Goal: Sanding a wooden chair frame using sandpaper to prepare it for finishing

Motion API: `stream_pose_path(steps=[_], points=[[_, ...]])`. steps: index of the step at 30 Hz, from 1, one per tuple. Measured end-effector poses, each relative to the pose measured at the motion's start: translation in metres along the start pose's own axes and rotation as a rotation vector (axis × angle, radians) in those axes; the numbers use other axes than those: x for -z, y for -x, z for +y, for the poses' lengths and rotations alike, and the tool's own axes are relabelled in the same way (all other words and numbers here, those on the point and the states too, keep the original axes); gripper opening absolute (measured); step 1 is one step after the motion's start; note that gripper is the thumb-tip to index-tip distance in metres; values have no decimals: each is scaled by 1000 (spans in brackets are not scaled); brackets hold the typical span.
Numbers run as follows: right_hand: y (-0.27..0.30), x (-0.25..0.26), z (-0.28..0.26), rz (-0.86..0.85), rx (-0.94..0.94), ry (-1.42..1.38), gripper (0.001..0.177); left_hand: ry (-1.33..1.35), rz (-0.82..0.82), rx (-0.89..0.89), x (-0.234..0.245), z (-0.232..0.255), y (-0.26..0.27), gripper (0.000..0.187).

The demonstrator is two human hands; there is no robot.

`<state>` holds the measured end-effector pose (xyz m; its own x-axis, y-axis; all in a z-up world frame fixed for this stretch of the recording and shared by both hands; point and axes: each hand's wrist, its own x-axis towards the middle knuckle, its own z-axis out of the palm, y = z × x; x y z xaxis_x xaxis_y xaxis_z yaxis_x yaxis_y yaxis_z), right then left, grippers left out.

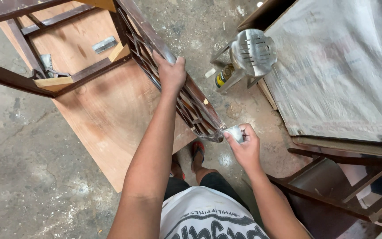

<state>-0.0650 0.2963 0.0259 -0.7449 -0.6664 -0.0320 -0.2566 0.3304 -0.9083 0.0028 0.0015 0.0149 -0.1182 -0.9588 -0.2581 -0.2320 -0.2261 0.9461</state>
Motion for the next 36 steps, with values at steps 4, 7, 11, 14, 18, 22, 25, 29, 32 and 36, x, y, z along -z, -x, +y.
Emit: stream_pose_path(steps=[4, 7, 11, 14, 18, 22, 25, 29, 32, 36], points=[[-14, -5, 13, 26, 63, 149, 42, 1, -10, 2, -1, -3, -1, 94], [-11, -2, 14, 59, 224, 246, 46, 9, -9, -1, -1, -5, 1, 95], [-12, -11, 8, 105, 275, 276, 45, 12, -7, -3, 1, 10, 11, 96], [-6, -12, 14, 120, 283, 270, 44, 20, -9, 5, 5, 21, 19, 96], [-2, -12, 3, 127, 282, 231, 44, 38, -18, 13, 7, 29, 27, 93], [-1, -12, -1, 117, 294, 233, 42, 47, -19, 11, 0, 8, 9, 94], [0, -12, 9, 141, 273, 219, 42, 48, -9, 6, -1, 6, 7, 92], [3, -17, 8, 149, 280, 211, 44, 47, -50, 27, 12, 35, 28, 93], [5, -15, 8, 154, 254, 193, 43, 40, -63, 48, 16, 50, 36, 95], [-8, -19, 7, 131, 275, 196, 42, 53, -72, 43, 9, 30, 25, 97]])
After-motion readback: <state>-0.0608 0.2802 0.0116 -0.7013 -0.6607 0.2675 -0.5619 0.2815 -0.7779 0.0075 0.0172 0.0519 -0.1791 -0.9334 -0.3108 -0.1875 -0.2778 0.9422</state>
